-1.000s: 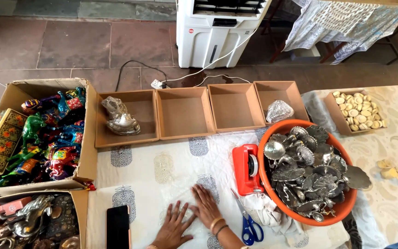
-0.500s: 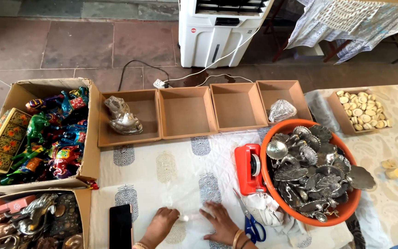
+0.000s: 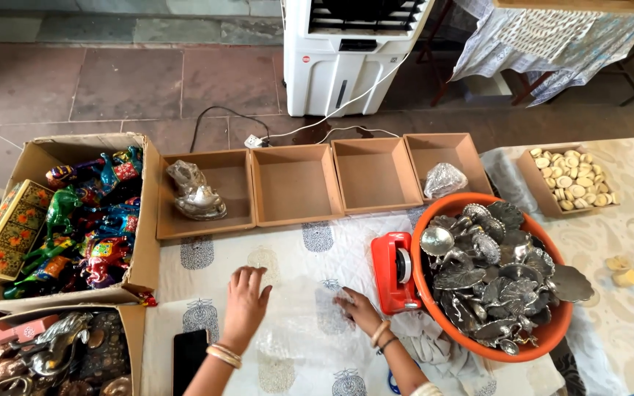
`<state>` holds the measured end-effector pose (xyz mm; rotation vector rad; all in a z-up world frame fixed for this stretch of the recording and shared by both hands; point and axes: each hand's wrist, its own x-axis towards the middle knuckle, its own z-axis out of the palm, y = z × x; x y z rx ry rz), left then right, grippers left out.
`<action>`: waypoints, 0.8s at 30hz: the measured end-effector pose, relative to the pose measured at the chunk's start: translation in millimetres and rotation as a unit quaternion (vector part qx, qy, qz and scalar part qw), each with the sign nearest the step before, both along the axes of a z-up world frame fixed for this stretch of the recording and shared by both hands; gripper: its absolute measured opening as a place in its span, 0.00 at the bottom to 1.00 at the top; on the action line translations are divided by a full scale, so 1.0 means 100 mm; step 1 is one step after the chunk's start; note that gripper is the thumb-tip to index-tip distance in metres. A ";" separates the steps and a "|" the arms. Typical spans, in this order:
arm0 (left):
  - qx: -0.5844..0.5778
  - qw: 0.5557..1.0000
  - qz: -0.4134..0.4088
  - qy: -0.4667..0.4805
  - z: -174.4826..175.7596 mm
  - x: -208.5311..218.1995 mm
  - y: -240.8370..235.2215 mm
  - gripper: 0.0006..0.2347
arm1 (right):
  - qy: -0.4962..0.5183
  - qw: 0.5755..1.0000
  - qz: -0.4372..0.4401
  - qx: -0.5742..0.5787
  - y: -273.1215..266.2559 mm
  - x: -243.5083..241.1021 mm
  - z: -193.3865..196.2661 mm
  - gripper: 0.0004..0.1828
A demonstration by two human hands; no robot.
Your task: Wrapping small silver items in plastic and bubble wrap and placing them in boxes or a tray.
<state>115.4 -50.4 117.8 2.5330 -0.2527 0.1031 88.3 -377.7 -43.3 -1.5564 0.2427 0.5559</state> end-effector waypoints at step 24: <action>0.178 0.945 -0.274 0.014 -1.19 -0.87 -0.43 0.35 | -0.448 0.764 0.207 -0.416 1.02 0.18 0.63 0.31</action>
